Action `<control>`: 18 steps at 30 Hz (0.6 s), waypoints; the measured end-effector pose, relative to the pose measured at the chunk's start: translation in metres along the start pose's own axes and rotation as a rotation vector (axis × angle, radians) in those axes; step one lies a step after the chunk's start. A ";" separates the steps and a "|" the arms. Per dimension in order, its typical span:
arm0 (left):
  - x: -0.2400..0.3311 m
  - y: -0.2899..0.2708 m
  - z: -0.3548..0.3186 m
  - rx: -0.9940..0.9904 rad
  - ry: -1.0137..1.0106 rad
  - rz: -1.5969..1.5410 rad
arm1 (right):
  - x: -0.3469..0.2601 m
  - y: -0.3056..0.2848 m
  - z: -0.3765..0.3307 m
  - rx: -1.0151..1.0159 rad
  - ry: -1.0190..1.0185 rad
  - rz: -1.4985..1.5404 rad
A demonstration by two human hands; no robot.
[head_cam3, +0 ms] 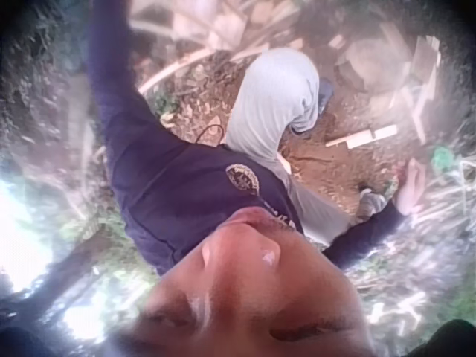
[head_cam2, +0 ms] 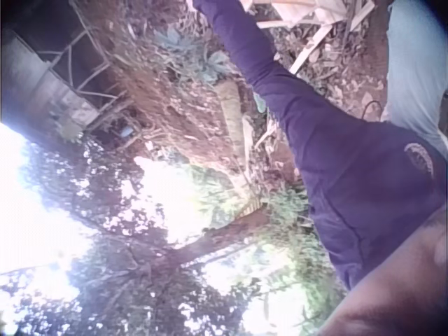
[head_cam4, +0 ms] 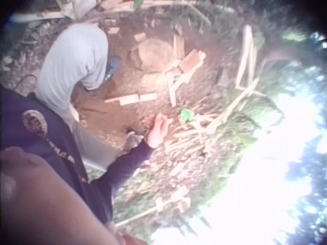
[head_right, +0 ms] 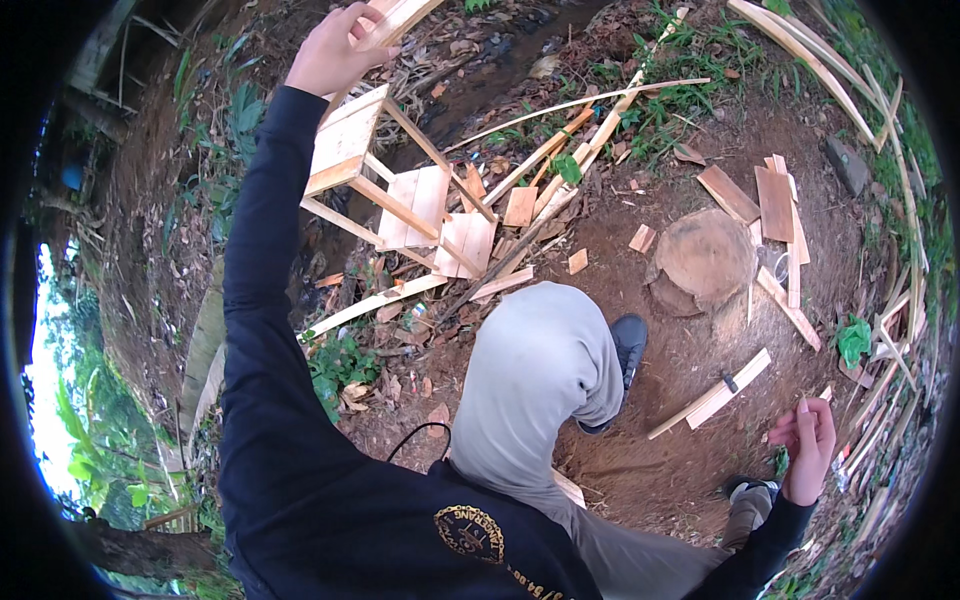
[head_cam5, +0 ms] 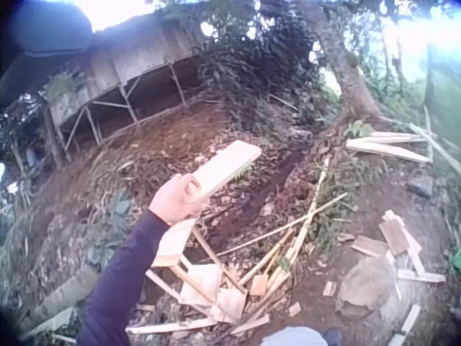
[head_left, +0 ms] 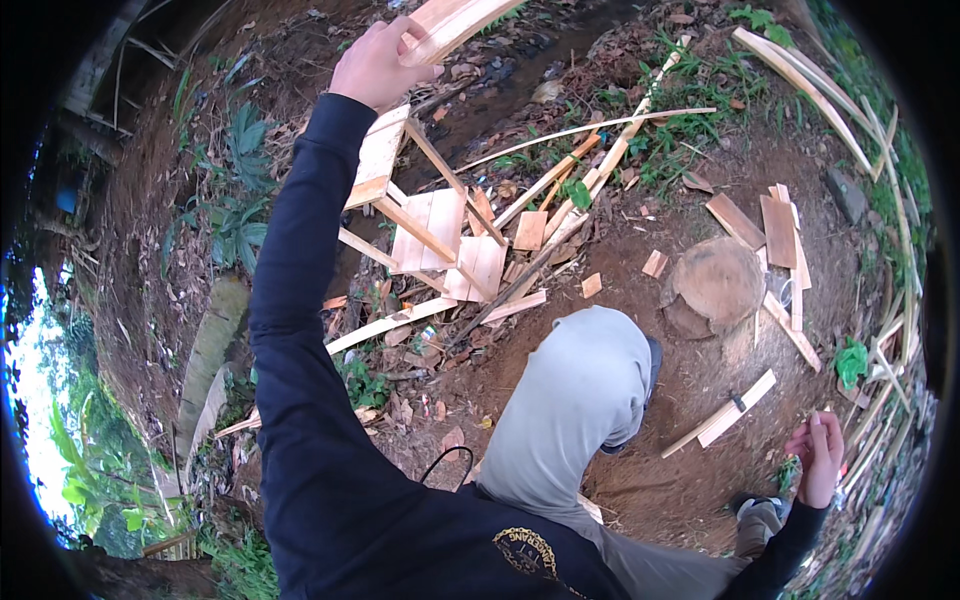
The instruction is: The person assembles a wooden structure by hand, using a hammer to drive nails into wooden planks. They align the planks on a tree stump and secure them together, working outdoors in a wooded area.
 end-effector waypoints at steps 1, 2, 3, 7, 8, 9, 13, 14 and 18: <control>0.007 -0.007 0.000 0.009 0.051 -0.006 | -0.001 0.004 0.001 -0.004 -0.002 0.001; 0.007 -0.009 0.002 -0.015 0.115 -0.007 | -0.002 0.007 0.001 -0.006 -0.006 0.001; 0.001 -0.006 0.002 -0.089 0.135 -0.051 | -0.004 0.009 0.001 -0.006 -0.010 -0.001; -0.042 0.005 -0.018 -0.302 0.166 -0.119 | -0.011 0.019 -0.001 -0.022 -0.003 -0.018; -0.062 0.008 -0.030 -0.332 0.136 -0.093 | -0.010 0.021 0.000 -0.027 -0.001 -0.018; -0.081 0.009 -0.042 -0.364 0.105 -0.063 | -0.008 0.024 0.002 -0.039 -0.001 -0.015; -0.129 0.029 -0.086 -0.348 -0.052 0.020 | -0.001 0.023 0.005 -0.044 0.005 -0.028; -0.135 0.036 -0.094 -0.349 -0.067 0.023 | 0.001 0.021 0.007 -0.044 0.009 -0.034; -0.162 0.061 -0.115 -0.382 -0.111 0.068 | 0.015 0.014 0.012 -0.022 0.026 -0.037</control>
Point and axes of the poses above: each hand's wrist, its own z-axis towards the middle knuckle, its own y-axis out of the palm, x = y × z, the point moved 6 cm from there along z, towards the middle knuckle, and after that the axes turned 2 degrees about -z, right-handed, at the moved point
